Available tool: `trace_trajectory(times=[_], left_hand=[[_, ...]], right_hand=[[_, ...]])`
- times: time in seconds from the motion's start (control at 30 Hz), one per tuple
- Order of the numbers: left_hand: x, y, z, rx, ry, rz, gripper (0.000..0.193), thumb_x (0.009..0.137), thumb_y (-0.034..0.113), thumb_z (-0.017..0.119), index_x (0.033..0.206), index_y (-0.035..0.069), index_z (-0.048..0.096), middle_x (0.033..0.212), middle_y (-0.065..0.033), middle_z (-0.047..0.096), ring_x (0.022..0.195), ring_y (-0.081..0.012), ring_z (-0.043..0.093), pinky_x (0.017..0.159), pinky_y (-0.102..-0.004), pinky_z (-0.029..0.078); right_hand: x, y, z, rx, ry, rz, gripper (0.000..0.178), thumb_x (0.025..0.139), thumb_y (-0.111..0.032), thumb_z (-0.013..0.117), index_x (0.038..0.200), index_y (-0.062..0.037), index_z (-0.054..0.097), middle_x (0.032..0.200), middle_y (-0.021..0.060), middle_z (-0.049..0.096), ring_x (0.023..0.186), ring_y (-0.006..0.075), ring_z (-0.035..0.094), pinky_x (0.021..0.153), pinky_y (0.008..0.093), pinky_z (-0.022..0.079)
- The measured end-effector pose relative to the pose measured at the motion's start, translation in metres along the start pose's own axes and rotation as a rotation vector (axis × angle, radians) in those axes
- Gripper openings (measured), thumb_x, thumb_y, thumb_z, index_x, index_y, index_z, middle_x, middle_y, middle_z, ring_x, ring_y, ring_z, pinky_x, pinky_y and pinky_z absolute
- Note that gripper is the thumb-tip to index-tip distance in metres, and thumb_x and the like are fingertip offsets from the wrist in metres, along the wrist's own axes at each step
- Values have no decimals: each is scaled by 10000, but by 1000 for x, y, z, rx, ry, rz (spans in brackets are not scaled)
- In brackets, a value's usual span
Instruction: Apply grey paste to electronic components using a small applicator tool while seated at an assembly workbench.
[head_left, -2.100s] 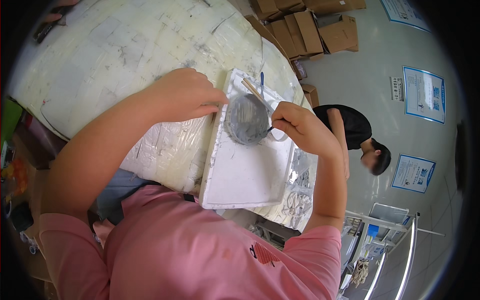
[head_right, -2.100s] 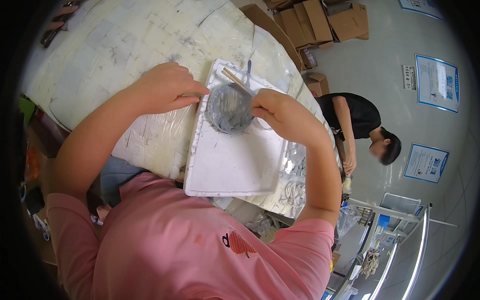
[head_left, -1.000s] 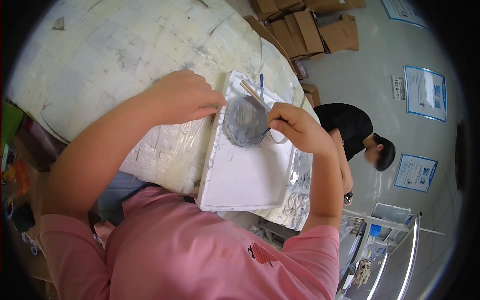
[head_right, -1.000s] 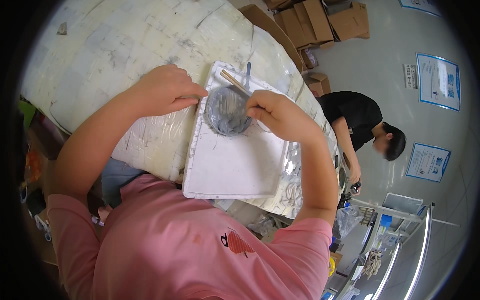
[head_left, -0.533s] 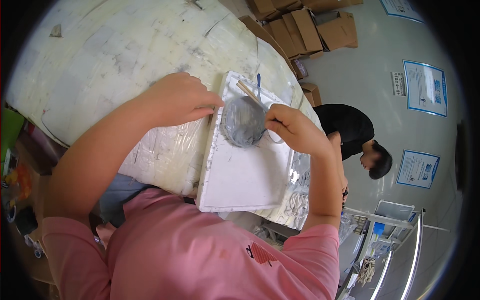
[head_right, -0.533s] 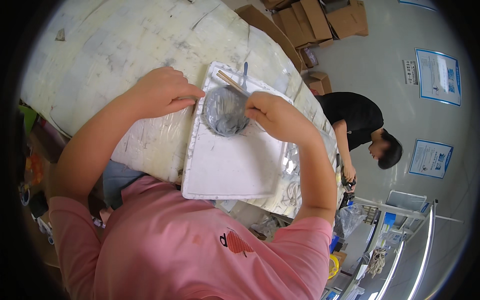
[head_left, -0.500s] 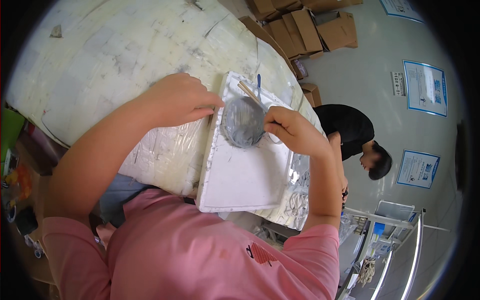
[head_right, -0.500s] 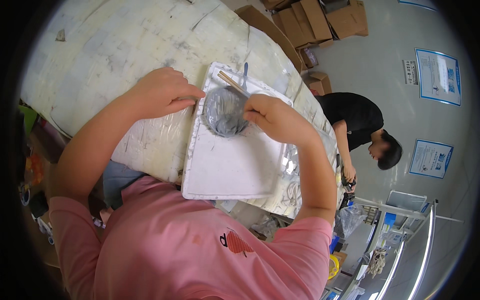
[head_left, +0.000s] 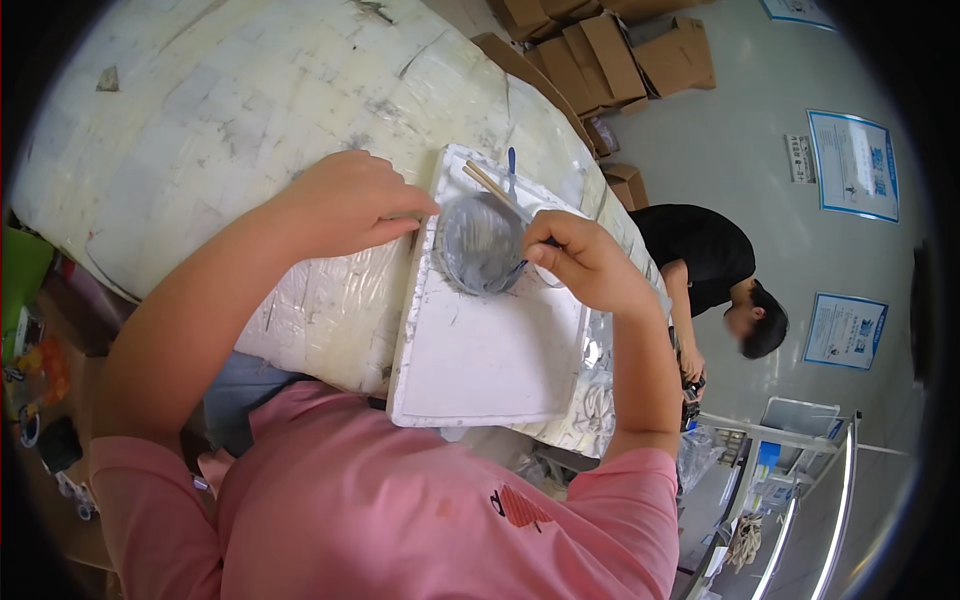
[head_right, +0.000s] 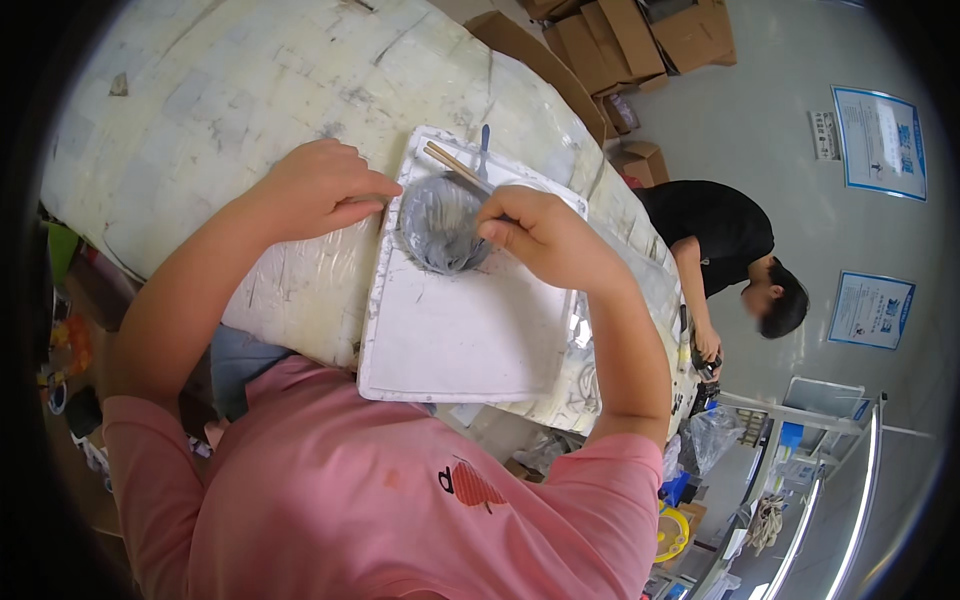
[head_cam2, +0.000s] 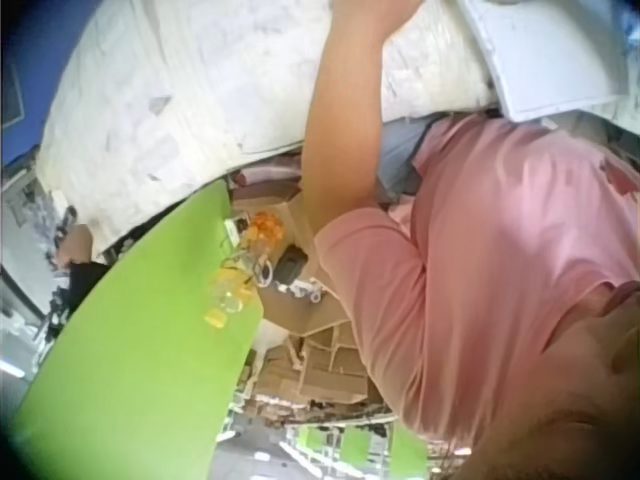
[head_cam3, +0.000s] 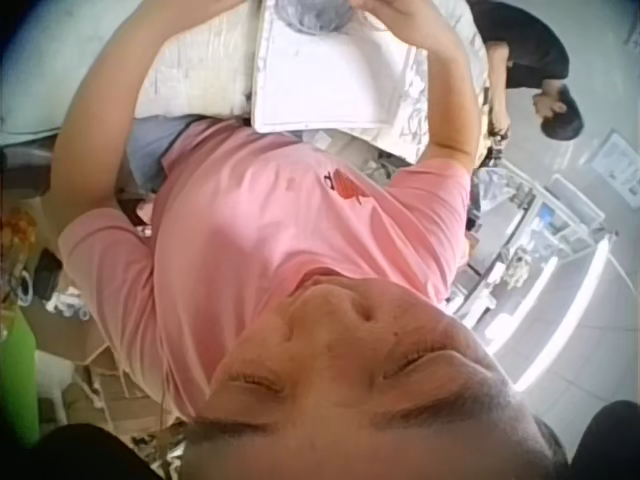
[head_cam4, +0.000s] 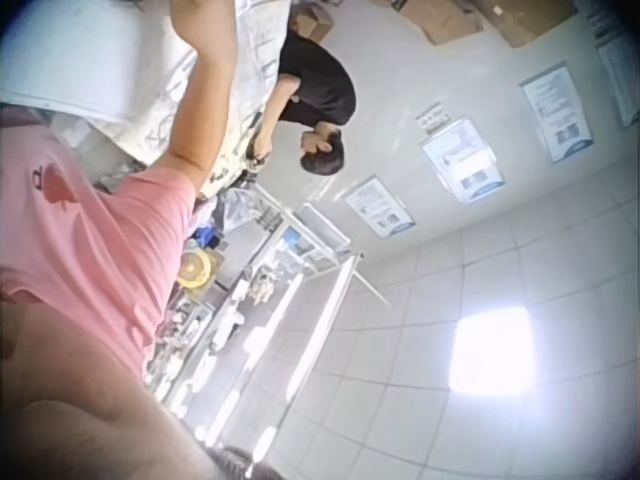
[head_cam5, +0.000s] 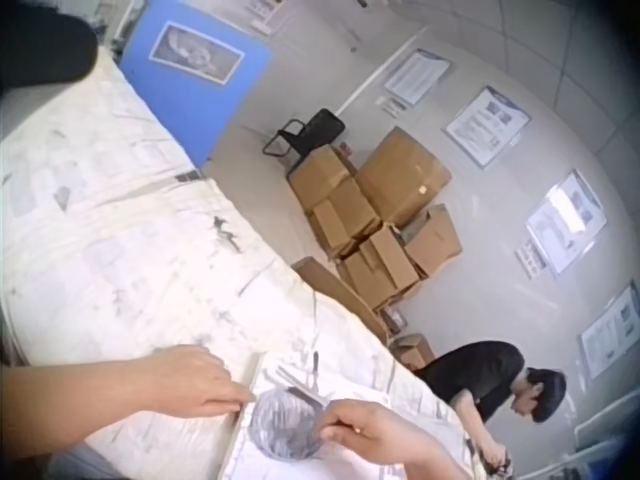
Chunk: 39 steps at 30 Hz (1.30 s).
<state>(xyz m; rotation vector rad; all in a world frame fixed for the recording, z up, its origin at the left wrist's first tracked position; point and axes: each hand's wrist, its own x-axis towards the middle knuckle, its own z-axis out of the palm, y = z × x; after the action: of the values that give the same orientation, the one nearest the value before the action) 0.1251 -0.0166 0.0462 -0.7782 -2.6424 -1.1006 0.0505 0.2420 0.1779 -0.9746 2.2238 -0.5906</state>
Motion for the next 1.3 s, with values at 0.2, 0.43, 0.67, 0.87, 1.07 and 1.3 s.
trace_trajectory(times=[0.2,0.43,0.67,0.87,1.07,1.3], left_hand=[[0,1,-3,12,-34,-34,197,891,228,595,1059,175,685,782,-60,650,809,-264,607,751,-399,451],[-2,0,-2,18,2,-13,181,877,203,617,1038,157,688,744,-41,639,761,-254,592,740,-385,448],[0,0,0,13,47,17,168,870,188,626,1021,153,690,739,-38,636,741,-250,578,732,-378,444],[-1,3,-1,40,41,-18,180,864,177,631,1032,162,695,745,-39,638,738,-254,569,725,-381,443],[-1,2,1,62,76,4,179,853,173,639,1018,161,706,731,-48,628,727,-254,561,712,-375,442],[0,2,2,60,85,11,184,846,170,642,1017,160,709,714,-53,614,725,-259,559,705,-377,440]], right_hand=[[-4,-2,6,-85,9,-46,61,917,-61,591,890,-9,575,782,46,525,713,143,487,662,267,422],[-9,4,7,-107,105,-98,73,904,-68,609,873,-6,587,775,57,553,732,163,511,676,278,427],[-13,6,22,41,223,-121,80,900,-71,615,878,3,595,774,70,565,731,183,516,677,295,431],[-18,5,29,-79,217,-99,89,910,-82,615,903,6,608,778,69,583,715,161,527,662,286,440],[-25,11,35,216,387,83,116,926,-104,620,932,11,623,768,30,612,709,99,549,637,246,449],[-35,10,45,382,514,192,142,934,-146,623,933,-6,639,724,24,632,635,66,548,565,219,423]])
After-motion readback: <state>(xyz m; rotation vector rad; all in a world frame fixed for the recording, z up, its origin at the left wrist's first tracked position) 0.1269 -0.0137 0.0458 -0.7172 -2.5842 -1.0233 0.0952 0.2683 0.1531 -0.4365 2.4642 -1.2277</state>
